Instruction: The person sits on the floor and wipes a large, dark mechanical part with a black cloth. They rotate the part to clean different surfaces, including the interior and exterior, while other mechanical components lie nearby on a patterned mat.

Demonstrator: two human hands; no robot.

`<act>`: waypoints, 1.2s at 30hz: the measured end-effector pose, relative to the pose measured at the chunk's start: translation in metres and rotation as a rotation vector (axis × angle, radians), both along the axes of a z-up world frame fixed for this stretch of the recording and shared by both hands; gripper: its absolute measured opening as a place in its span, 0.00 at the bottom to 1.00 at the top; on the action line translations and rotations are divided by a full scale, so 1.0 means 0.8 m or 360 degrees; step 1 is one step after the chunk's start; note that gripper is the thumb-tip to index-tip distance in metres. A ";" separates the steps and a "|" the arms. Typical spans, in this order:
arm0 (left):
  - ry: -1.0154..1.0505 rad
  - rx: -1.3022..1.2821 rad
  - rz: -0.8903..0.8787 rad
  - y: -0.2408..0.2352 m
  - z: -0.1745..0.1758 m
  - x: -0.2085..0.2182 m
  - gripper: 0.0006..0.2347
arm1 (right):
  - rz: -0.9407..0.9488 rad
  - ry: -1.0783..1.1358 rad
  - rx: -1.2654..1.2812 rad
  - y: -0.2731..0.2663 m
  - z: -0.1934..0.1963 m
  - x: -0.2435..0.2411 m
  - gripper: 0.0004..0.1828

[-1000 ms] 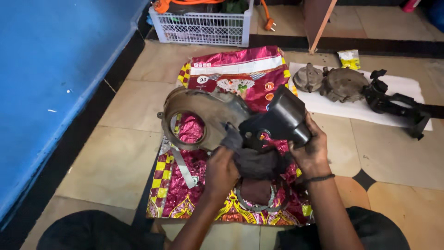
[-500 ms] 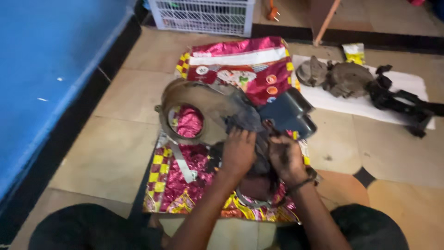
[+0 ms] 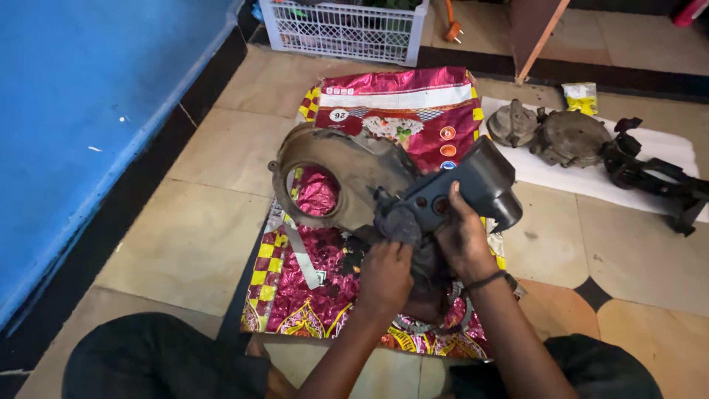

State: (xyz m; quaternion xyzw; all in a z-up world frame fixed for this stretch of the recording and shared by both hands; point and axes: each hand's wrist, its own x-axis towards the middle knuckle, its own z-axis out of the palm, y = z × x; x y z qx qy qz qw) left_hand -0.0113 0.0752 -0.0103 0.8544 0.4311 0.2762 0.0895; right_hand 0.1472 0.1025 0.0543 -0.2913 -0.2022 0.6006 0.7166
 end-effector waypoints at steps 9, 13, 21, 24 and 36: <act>-0.0199 0.0267 -0.0053 0.062 0.084 0.041 0.12 | -0.0009 0.0011 0.0009 0.009 -0.040 0.029 0.10; -0.0063 0.0317 0.0052 0.053 0.054 0.048 0.11 | -0.0117 -0.0077 -0.0098 0.012 -0.047 0.035 0.11; 0.0097 0.0286 -0.0016 0.026 0.009 0.014 0.06 | -0.0063 0.0031 -0.0151 0.014 -0.024 0.024 0.13; 0.0188 0.0218 -0.0376 0.016 0.028 -0.005 0.06 | -0.0043 0.0029 -0.0130 0.013 -0.025 0.021 0.14; -0.0118 0.0275 -0.0290 0.026 -0.008 0.058 0.17 | 0.0029 0.0090 -0.0323 0.024 -0.083 0.074 0.15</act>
